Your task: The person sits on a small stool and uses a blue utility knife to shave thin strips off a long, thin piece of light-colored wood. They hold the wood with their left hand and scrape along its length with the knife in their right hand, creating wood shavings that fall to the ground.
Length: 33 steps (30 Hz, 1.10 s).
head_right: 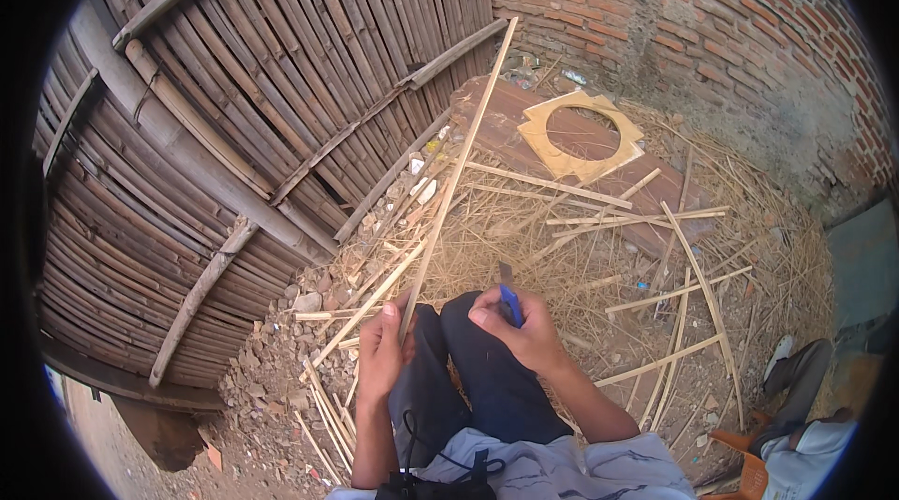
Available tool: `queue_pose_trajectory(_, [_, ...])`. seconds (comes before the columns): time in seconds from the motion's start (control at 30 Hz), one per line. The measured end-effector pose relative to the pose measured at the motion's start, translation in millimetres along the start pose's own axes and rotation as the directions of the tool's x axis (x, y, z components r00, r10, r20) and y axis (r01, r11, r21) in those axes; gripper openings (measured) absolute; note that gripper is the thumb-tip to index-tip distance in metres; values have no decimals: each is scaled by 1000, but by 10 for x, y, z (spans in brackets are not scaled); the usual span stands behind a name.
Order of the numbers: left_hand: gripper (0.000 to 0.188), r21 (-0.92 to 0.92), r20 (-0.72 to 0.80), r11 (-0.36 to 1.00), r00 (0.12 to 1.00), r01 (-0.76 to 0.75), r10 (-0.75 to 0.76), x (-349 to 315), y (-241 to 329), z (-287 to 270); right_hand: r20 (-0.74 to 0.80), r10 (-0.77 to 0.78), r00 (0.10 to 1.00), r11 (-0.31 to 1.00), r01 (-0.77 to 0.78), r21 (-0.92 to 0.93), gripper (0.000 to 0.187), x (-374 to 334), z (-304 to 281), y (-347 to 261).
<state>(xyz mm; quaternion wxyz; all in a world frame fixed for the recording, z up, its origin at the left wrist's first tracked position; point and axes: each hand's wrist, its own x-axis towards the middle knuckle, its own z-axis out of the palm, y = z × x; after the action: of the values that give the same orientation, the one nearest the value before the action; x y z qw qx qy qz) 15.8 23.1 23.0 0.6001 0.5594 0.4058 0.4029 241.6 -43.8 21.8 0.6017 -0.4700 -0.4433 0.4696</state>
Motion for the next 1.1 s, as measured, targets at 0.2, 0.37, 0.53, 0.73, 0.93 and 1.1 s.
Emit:
queue_pose_trajectory(0.2, [42, 25, 131, 998, 989, 64, -67, -56, 158, -22, 46, -394, 918, 753, 351, -557, 27, 121, -120, -254])
queue_pose_trajectory(0.37, [37, 38, 184, 999, 982, 24, -31, -129, 227, 62, 183, -553, 813, 499, 499, -708, 35, 165, -90, -146])
queue_pose_trajectory(0.53, [25, 82, 165, 994, 984, -77, 63, -177, 263, 126, 270, -617, 739, 367, 574, -732, 35, 193, 52, -223])
queue_pose_trajectory(0.73, [20, 387, 114, 879, 961, -276, 252, -175, 361, 178, 256, -648, 717, 354, 581, -733, 34, 193, 85, -154])
queue_pose_trajectory(0.93, [24, 457, 35, 848, 958, -268, 284, -208, 364, 259, 151, -681, 717, 371, 514, -773, 31, 250, -10, -126])
queue_pose_trajectory(1.1, [28, 518, 31, 838, 983, -173, 183, -447, 382, 166, -25, -724, 689, 444, 438, -782, 31, 505, -389, -197])
